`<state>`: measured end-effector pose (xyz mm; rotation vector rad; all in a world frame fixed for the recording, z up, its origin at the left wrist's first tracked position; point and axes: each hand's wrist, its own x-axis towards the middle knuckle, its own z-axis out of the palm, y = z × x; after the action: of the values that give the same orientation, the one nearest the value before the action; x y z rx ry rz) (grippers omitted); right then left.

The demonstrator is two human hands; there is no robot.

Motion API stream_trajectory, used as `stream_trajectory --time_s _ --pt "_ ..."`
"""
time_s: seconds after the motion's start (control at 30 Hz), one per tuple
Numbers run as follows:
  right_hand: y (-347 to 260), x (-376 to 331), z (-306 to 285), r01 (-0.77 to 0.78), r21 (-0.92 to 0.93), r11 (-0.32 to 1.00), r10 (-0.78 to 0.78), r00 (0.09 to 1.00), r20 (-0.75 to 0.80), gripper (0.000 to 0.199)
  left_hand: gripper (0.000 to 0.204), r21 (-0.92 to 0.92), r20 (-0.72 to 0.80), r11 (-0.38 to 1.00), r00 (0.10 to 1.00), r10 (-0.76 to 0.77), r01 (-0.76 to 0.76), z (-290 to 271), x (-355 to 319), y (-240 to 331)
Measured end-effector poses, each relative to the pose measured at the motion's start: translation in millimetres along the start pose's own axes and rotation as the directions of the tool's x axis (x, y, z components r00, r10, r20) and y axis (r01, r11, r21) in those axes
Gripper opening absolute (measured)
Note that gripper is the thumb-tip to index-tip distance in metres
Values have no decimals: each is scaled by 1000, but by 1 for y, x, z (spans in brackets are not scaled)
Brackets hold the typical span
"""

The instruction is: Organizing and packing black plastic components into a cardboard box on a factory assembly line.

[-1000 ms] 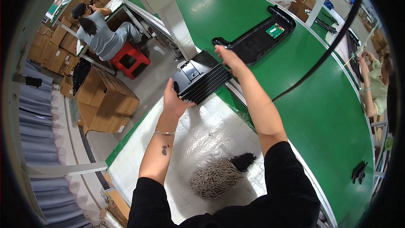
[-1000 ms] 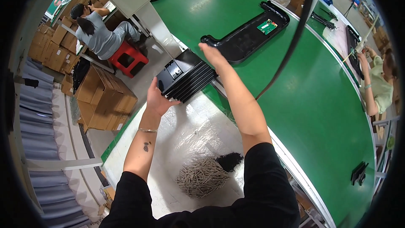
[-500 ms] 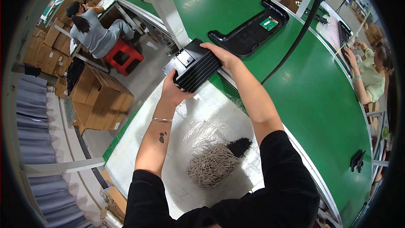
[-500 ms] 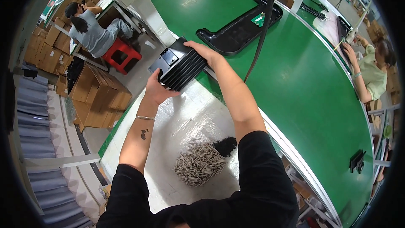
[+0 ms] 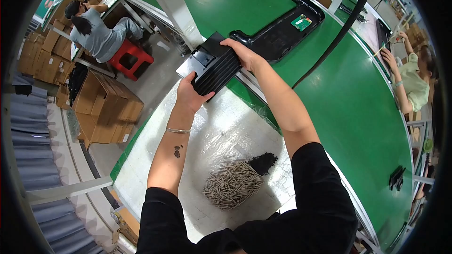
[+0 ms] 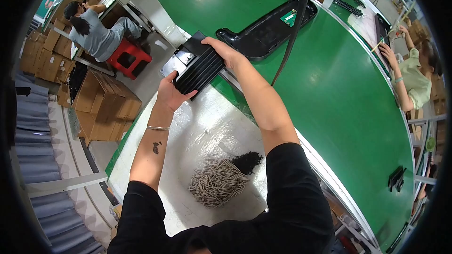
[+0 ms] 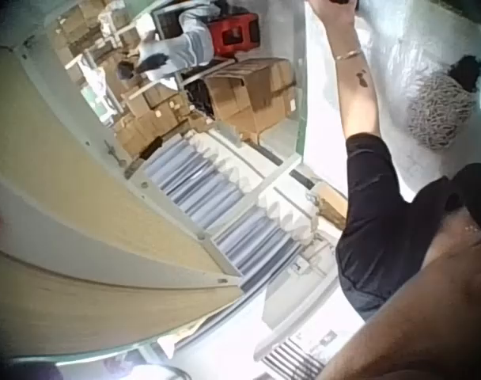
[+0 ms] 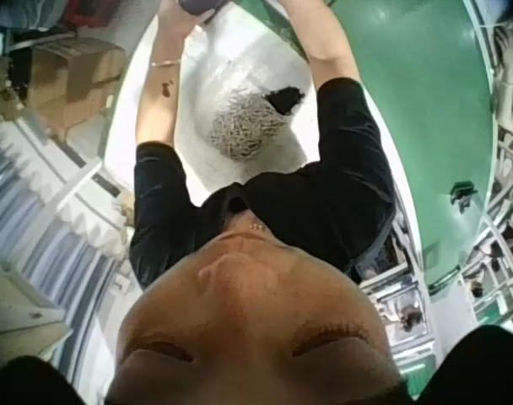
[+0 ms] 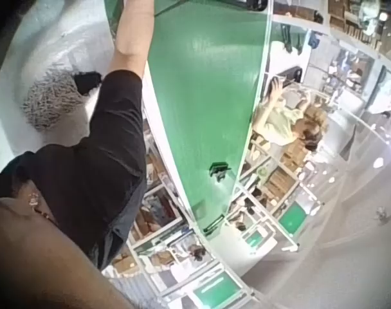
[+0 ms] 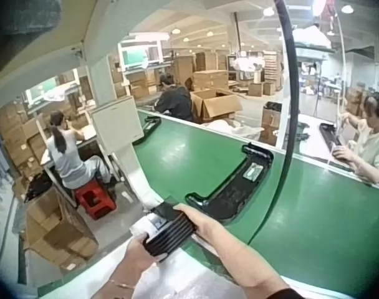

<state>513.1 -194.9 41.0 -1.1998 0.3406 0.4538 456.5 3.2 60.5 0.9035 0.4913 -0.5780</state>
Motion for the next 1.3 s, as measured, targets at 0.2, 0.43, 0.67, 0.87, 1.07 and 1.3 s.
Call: stream_trajectory --time_s 0.2,0.43,0.67,0.87,1.07,1.3 --pt "6 -1 -4 37 -69 997 -34 998 45 30 46 65 17 995 997 -80 78 -9 -4 2" --pt "-3 -21 -8 86 -38 996 -87 996 -28 40 51 27 -2 992 992 -124 124 -12 -13 4" --pt "40 -43 26 562 -568 601 -783 557 -277 64 56 -90 -33 990 994 108 -111 -77 -88 -22" --pt "111 -141 137 636 -445 631 -611 760 220 56 38 -291 -85 943 986 142 -161 -190 -231 -66" --pt "180 -249 238 372 -582 723 -9 848 530 41 32 -418 -298 838 924 238 -351 -294 -406 -123" --pt "310 -398 361 -51 -533 845 367 781 506 30 27 -250 -590 816 750 298 -521 -470 -589 -261"
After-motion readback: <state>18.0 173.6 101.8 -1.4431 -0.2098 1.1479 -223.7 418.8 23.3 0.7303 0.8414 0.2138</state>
